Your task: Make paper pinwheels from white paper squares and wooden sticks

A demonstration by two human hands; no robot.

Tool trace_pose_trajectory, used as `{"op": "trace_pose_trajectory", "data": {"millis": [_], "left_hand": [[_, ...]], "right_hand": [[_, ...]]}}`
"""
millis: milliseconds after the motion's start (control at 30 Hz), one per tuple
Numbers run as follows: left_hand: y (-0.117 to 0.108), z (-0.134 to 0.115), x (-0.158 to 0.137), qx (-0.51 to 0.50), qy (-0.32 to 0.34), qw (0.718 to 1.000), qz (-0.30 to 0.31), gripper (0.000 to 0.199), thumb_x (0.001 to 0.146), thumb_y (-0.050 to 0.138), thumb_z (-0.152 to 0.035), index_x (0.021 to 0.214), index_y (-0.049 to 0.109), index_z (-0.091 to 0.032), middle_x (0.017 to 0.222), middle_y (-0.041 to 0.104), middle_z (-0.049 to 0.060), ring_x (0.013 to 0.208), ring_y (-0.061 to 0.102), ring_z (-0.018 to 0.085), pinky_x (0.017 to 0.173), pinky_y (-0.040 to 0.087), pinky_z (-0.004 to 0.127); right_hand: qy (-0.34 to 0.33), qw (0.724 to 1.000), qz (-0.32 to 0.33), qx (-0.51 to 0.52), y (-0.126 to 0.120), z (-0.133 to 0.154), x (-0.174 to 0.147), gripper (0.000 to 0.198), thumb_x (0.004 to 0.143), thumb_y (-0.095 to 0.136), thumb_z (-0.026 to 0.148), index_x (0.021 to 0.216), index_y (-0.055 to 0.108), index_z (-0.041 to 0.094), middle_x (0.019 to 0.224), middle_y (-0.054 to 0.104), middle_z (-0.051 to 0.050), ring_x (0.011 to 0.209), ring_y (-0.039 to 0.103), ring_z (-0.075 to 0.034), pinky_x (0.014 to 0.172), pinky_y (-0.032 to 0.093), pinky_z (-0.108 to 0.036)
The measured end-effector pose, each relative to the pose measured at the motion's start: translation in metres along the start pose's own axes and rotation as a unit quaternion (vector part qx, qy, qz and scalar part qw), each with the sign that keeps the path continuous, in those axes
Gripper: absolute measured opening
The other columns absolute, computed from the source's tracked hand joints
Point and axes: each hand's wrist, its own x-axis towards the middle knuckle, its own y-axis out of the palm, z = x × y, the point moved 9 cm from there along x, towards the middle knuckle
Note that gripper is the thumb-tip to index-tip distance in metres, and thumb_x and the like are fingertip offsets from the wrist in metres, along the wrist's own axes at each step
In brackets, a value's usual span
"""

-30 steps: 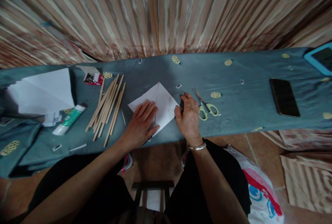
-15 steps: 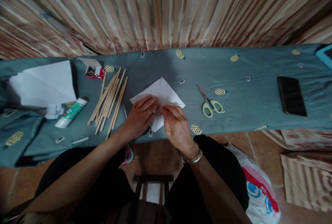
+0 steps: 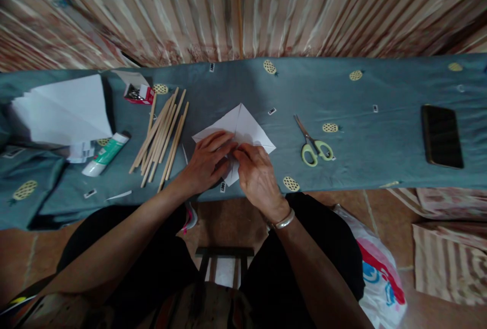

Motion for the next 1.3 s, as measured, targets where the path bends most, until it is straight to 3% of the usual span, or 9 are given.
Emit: {"op": "trace_pose_trajectory", "data": {"millis": [433, 667, 833, 967, 1033, 1133, 1233, 1300], "left_hand": [[-0.001, -0.003, 0.000, 0.003, -0.002, 1.000, 0.015, 0.043, 0.090, 0.046, -0.020, 0.131, 0.055, -0.017, 0.148, 0.049, 0.012, 0.143, 0.035, 0.030, 0.114, 0.032, 0.051], [0.000, -0.003, 0.000, 0.001, 0.001, 1.000, 0.021, 0.043, 0.091, 0.045, -0.020, 0.133, 0.054, -0.014, 0.149, 0.048, 0.013, 0.144, 0.034, 0.030, 0.116, 0.030, 0.050], [0.000, -0.003, 0.000, 0.007, 0.002, 1.000, 0.017, 0.044, 0.091, 0.046, -0.021, 0.134, 0.054, -0.016, 0.150, 0.047, 0.012, 0.144, 0.034, 0.030, 0.116, 0.029, 0.050], [-0.001, -0.003, -0.001, 0.004, 0.000, 1.000, 0.021, 0.046, 0.089, 0.047, -0.020, 0.135, 0.053, -0.016, 0.150, 0.048, 0.013, 0.143, 0.035, 0.031, 0.115, 0.031, 0.052], [-0.002, -0.004, -0.001, 0.007, -0.001, 1.000, 0.022, 0.046, 0.090, 0.047, -0.021, 0.135, 0.054, -0.014, 0.149, 0.048, 0.014, 0.143, 0.035, 0.031, 0.115, 0.033, 0.052], [-0.002, -0.006, -0.002, 0.022, -0.001, 0.999, 0.024, 0.045, 0.092, 0.045, -0.023, 0.134, 0.054, -0.012, 0.150, 0.047, 0.015, 0.144, 0.034, 0.032, 0.115, 0.034, 0.052], [-0.001, -0.007, -0.002, 0.032, 0.005, 0.999, 0.023, 0.044, 0.092, 0.045, -0.023, 0.135, 0.053, -0.013, 0.151, 0.046, 0.015, 0.145, 0.033, 0.032, 0.115, 0.035, 0.054], [-0.001, -0.007, -0.004, 0.031, 0.012, 0.999, 0.019, 0.044, 0.093, 0.045, -0.022, 0.135, 0.052, -0.013, 0.151, 0.046, 0.016, 0.145, 0.033, 0.032, 0.115, 0.035, 0.055]], "right_hand": [[-0.001, 0.999, 0.054, -0.008, 0.003, 0.012, -0.028, 0.035, 0.093, 0.042, 0.010, 0.117, 0.067, 0.017, 0.127, 0.063, -0.012, 0.115, 0.055, -0.029, 0.100, 0.051, -0.049], [-0.033, 0.998, 0.041, -0.014, 0.001, 0.024, -0.039, 0.032, 0.094, 0.042, 0.009, 0.114, 0.067, 0.011, 0.121, 0.065, -0.016, 0.110, 0.057, -0.029, 0.097, 0.053, -0.047], [-0.034, 0.998, 0.049, 0.010, 0.000, 0.030, -0.047, 0.032, 0.092, 0.044, 0.007, 0.113, 0.068, 0.010, 0.121, 0.067, -0.016, 0.110, 0.057, -0.029, 0.096, 0.054, -0.048], [-0.030, 0.996, 0.039, 0.069, -0.009, 0.029, -0.046, 0.030, 0.091, 0.045, 0.006, 0.103, 0.070, 0.018, 0.112, 0.071, -0.010, 0.105, 0.062, -0.024, 0.092, 0.057, -0.043], [-0.013, 0.997, 0.010, 0.070, -0.017, 0.021, -0.039, 0.030, 0.093, 0.044, 0.008, 0.109, 0.068, 0.018, 0.114, 0.071, -0.010, 0.107, 0.063, -0.023, 0.094, 0.056, -0.043], [0.030, 0.999, -0.017, 0.007, -0.019, 0.002, -0.025, 0.038, 0.098, 0.044, 0.020, 0.134, 0.056, 0.015, 0.136, 0.061, -0.016, 0.128, 0.055, -0.029, 0.107, 0.048, -0.051], [0.047, 0.998, -0.004, -0.049, -0.008, -0.010, -0.013, 0.048, 0.100, 0.042, 0.028, 0.145, 0.044, 0.011, 0.149, 0.049, -0.021, 0.142, 0.042, -0.033, 0.112, 0.041, -0.056], [0.049, 0.996, 0.012, -0.071, 0.002, -0.014, -0.009, 0.049, 0.101, 0.040, 0.030, 0.145, 0.043, 0.010, 0.148, 0.049, -0.022, 0.142, 0.042, -0.033, 0.112, 0.041, -0.057]]}}
